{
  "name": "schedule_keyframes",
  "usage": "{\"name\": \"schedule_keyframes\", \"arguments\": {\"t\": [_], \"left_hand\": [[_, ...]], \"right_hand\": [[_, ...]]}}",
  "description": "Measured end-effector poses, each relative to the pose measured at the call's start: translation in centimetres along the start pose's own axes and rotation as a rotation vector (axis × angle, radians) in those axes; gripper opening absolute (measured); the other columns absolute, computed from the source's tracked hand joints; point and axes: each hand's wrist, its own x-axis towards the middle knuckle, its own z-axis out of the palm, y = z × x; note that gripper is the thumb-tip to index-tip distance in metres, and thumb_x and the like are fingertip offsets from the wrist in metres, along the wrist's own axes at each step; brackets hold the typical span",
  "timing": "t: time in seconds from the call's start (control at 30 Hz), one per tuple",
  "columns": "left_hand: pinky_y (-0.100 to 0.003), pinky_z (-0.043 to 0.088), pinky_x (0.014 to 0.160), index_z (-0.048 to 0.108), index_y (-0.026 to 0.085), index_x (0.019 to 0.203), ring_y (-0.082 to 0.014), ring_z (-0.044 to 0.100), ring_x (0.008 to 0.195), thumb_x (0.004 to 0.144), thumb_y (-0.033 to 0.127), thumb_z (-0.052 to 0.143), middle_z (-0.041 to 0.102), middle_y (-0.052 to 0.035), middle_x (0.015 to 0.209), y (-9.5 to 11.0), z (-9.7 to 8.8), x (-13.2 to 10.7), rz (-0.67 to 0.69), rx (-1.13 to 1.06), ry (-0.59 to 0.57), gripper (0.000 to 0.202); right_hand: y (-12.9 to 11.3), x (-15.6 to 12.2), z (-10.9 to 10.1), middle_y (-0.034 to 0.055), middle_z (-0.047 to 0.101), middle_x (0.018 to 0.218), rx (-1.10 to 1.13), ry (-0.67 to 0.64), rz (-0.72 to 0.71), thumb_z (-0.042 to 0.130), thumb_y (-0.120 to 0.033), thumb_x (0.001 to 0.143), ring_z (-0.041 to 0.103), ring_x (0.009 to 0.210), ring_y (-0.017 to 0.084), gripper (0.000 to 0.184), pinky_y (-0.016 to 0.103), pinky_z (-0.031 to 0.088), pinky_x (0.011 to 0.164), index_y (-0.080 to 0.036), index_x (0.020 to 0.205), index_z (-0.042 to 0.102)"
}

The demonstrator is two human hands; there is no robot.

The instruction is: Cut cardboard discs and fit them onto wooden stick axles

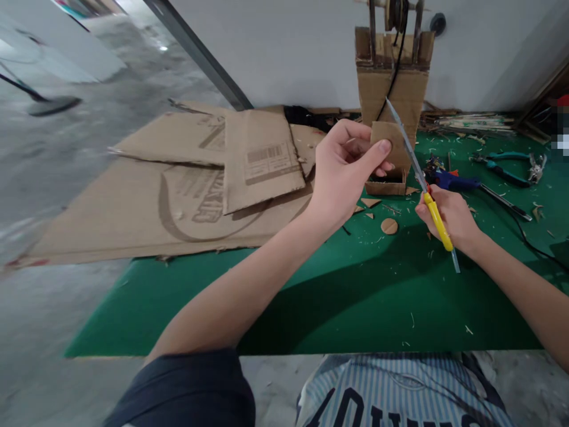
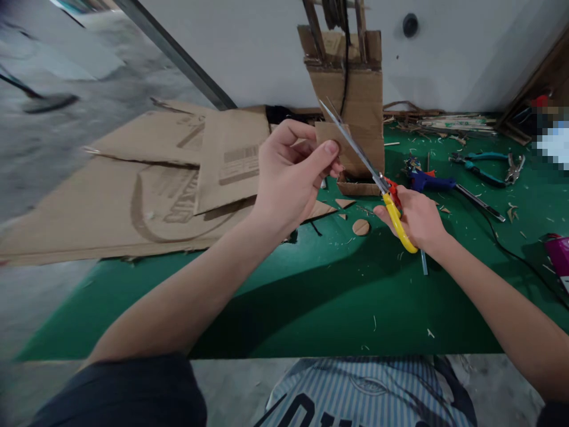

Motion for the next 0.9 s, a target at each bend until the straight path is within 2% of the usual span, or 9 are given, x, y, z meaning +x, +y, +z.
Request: {"name": "schedule_keyframes", "arguments": {"t": [0.27, 0.57, 0.77, 0.9], "left_hand": [[-0.021, 0.057, 0.057, 0.051, 0.024, 0.083, -0.0103, 0.072, 0.061, 0.079, 0.041, 0.089, 0.059, 0.0091, 0.063, -0.43, 0.16, -0.05, -0.002, -0.003, 0.011, 0.042], [-0.020, 0.055, 0.055, 0.048, 0.024, 0.079, -0.0085, 0.068, 0.057, 0.080, 0.031, 0.087, 0.059, 0.0099, 0.060, 0.11, 0.28, -0.05, 0.000, -0.001, 0.019, 0.040], [-0.022, 0.055, 0.059, 0.052, 0.023, 0.082, -0.0090, 0.068, 0.060, 0.084, 0.026, 0.085, 0.061, 0.0077, 0.065, 0.24, 0.32, -0.11, -0.006, 0.006, 0.031, 0.033], [-0.021, 0.055, 0.060, 0.060, 0.024, 0.090, -0.0086, 0.068, 0.065, 0.084, 0.031, 0.085, 0.067, 0.0055, 0.073, 0.18, -0.14, 0.03, -0.009, 0.005, 0.026, 0.027]], "right_hand": [[-0.14, 0.05, -0.16, 0.0086, 0.064, 0.074, -0.134, 0.041, 0.011, 0.035, -0.079, 0.092, 0.057, 0.061, 0.021, 0.059, 0.033, 0.028, 0.056, -0.024, 0.076, 0.051], [0.12, 0.23, 0.11, 0.0072, 0.060, 0.066, -0.195, 0.060, 0.014, 0.035, -0.078, 0.092, 0.054, 0.054, 0.020, 0.061, 0.033, 0.025, 0.054, -0.023, 0.073, 0.053], [0.61, 0.28, 0.61, 0.0089, 0.062, 0.061, -0.207, 0.133, -0.019, 0.036, -0.074, 0.094, 0.058, 0.054, 0.022, 0.061, 0.034, 0.031, 0.056, -0.022, 0.071, 0.058], [0.84, 0.12, 0.43, 0.0089, 0.062, 0.063, -0.099, 0.076, -0.049, 0.041, -0.074, 0.092, 0.060, 0.055, 0.023, 0.057, 0.034, 0.036, 0.055, -0.023, 0.072, 0.057]]}}
